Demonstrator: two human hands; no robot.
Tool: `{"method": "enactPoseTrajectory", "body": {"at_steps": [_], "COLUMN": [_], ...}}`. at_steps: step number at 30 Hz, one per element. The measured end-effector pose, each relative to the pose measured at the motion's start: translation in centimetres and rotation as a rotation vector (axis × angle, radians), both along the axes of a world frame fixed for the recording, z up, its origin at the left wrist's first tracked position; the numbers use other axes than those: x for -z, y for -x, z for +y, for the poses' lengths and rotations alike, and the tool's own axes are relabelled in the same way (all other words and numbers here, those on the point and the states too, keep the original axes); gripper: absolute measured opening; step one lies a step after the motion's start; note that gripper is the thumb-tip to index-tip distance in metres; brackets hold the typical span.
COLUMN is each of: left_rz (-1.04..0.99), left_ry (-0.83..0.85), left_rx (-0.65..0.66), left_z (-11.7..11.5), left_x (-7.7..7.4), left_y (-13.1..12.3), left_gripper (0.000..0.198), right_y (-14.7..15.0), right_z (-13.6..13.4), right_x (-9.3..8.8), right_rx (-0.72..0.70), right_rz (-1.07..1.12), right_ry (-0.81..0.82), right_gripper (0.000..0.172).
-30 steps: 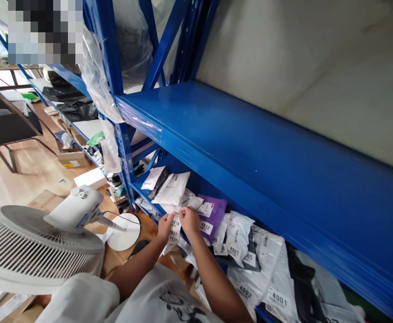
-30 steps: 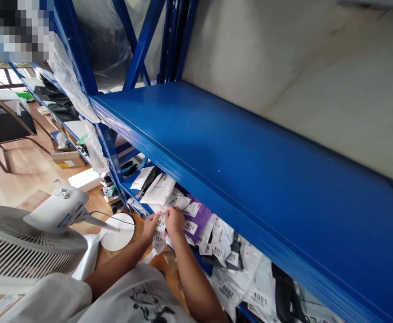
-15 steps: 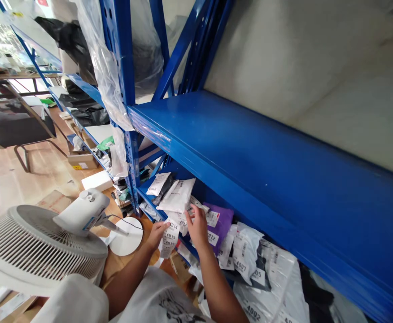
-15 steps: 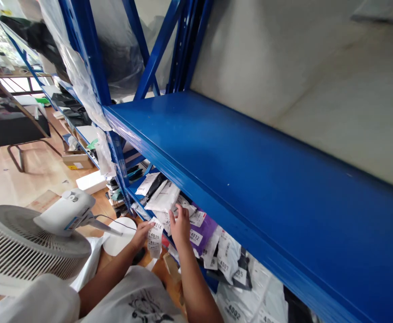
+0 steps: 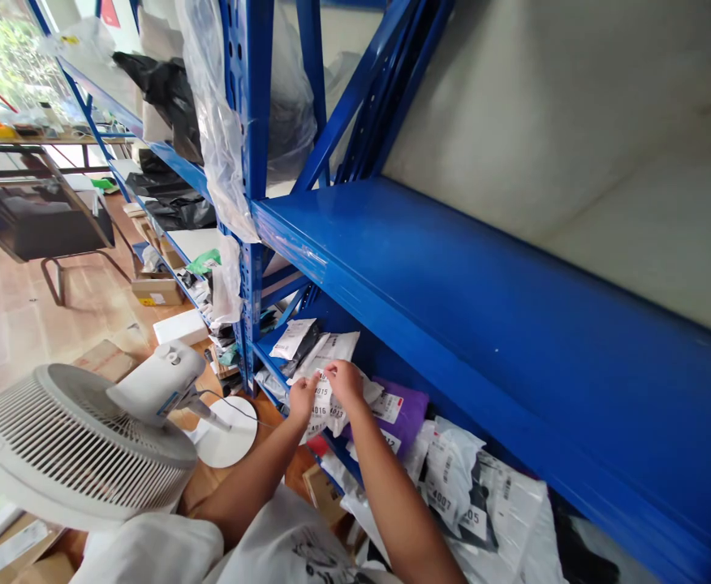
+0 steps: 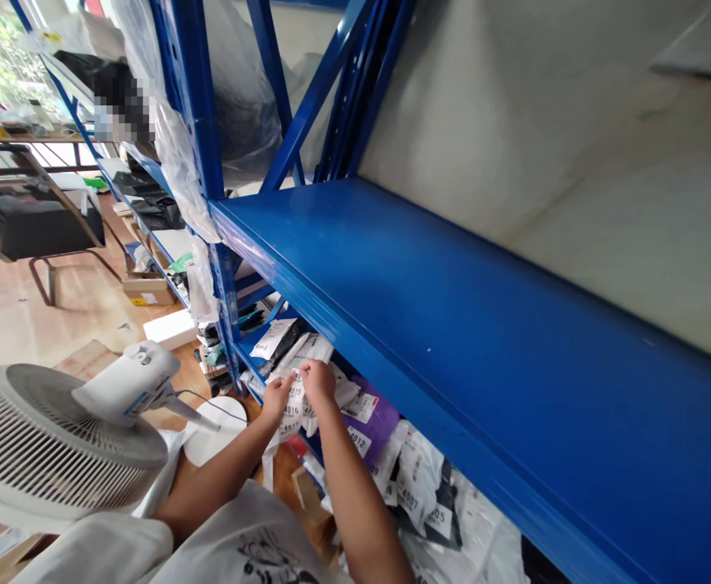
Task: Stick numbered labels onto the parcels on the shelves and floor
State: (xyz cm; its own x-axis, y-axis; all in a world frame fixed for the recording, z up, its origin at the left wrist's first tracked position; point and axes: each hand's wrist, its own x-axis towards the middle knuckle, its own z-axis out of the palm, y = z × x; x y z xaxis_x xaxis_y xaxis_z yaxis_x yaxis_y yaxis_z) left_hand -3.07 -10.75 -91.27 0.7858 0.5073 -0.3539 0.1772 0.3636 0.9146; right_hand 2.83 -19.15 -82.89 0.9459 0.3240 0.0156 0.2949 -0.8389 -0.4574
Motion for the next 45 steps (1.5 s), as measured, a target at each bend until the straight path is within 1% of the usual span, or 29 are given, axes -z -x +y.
{"method": "enactPoseTrajectory", "body": {"at_steps": [3,5,8,10,12,13,15,16,17,18,20,21,24,26,28,31,34,37,40,43,45], "left_rz": [0.046,0.071,0.096,0.07,0.004,-0.037,-0.122,-0.162,-0.196,-0.222,-0.248,-0.248,-0.22,-0.191,-0.168,-0.154,-0.16,-0.177,-0.154,-0.05,0.048], "left_ry": [0.015,0.023,0.026,0.04,0.058,0.067,0.076,0.077,0.078,0.079,0.085,0.088,0.092,0.095,0.093,0.085,0.094,0.117,0.126,0.106,0.084], "left_rx": [0.013,0.016,-0.016,-0.034,-0.036,-0.034,-0.041,-0.05,-0.061,-0.07,-0.084,-0.094,-0.138,-0.166,-0.192,-0.22,-0.206,-0.166,-0.131,-0.124,-0.122], "left_z": [-0.5,-0.9,-1.5,-1.8,-1.8,-1.6,-1.0,-0.7,-0.3,0.1,0.7,0.9,1.4,1.6,1.8,2.1,2.4,3.0,3.6,3.9,4.0], "left_x": [0.2,0.3,0.3,0.1,-0.5,-0.9,-1.7,-2.0,-2.3,-2.4,-2.4,-2.2,-1.3,-0.4,0.4,1.5,2.3,2.7,3.0,3.4,3.7], "left_y": [0.8,1.8,3.9,5.2,6.0,6.2,6.2,6.0,5.8,5.6,5.2,5.0,4.2,3.6,2.9,2.1,1.3,0.4,-0.5,-1.2,-1.6], "left_gripper": [0.042,0.042,0.047,0.048,0.048,0.048,0.051,0.051,0.051,0.05,0.049,0.049,0.054,0.054,0.052,0.049,0.048,0.052,0.05,0.035,0.027], "right_y": [-0.5,-0.6,-0.4,-0.3,-0.2,-0.3,-0.5,-0.6,-0.8,-1.1,-1.6,-1.9,-2.4,-2.6,-2.7,-2.9,-3.2,-3.4,-3.4,-3.4,-3.6], "right_z": [0.2,0.2,0.3,0.3,0.3,0.3,0.5,0.6,0.9,1.3,2.2,2.8,4.3,4.8,4.9,4.6,4.5,4.6,4.5,4.3,4.3], "right_x": [0.4,0.7,0.9,0.9,0.7,0.5,0.1,-0.1,-0.2,-0.2,0.3,0.7,2.1,2.9,3.2,2.9,2.2,1.6,1.1,1.1,1.3], "right_rx": [0.055,0.058,0.043,0.039,0.046,0.054,0.066,0.06,0.046,0.023,-0.02,-0.029,-0.007,0.007,-0.004,-0.072,-0.234,-0.378,-0.433,-0.457,-0.449], "right_rz": [0.011,0.017,0.012,0.007,-0.004,-0.018,-0.064,-0.09,-0.11,-0.12,-0.103,-0.086,-0.052,-0.051,-0.056,-0.076,-0.085,-0.051,-0.004,0.037,0.06], "right_ry": [0.122,0.185,0.244,0.264,0.271,0.269,0.254,0.238,0.215,0.188,0.134,0.114,0.082,0.072,0.07,0.078,0.093,0.112,0.13,0.15,0.175], "right_gripper": [0.014,0.018,0.021,0.02,0.02,0.024,0.041,0.047,0.048,0.043,0.028,0.024,0.027,0.026,0.021,0.017,0.015,0.019,0.019,0.008,0.009]}}
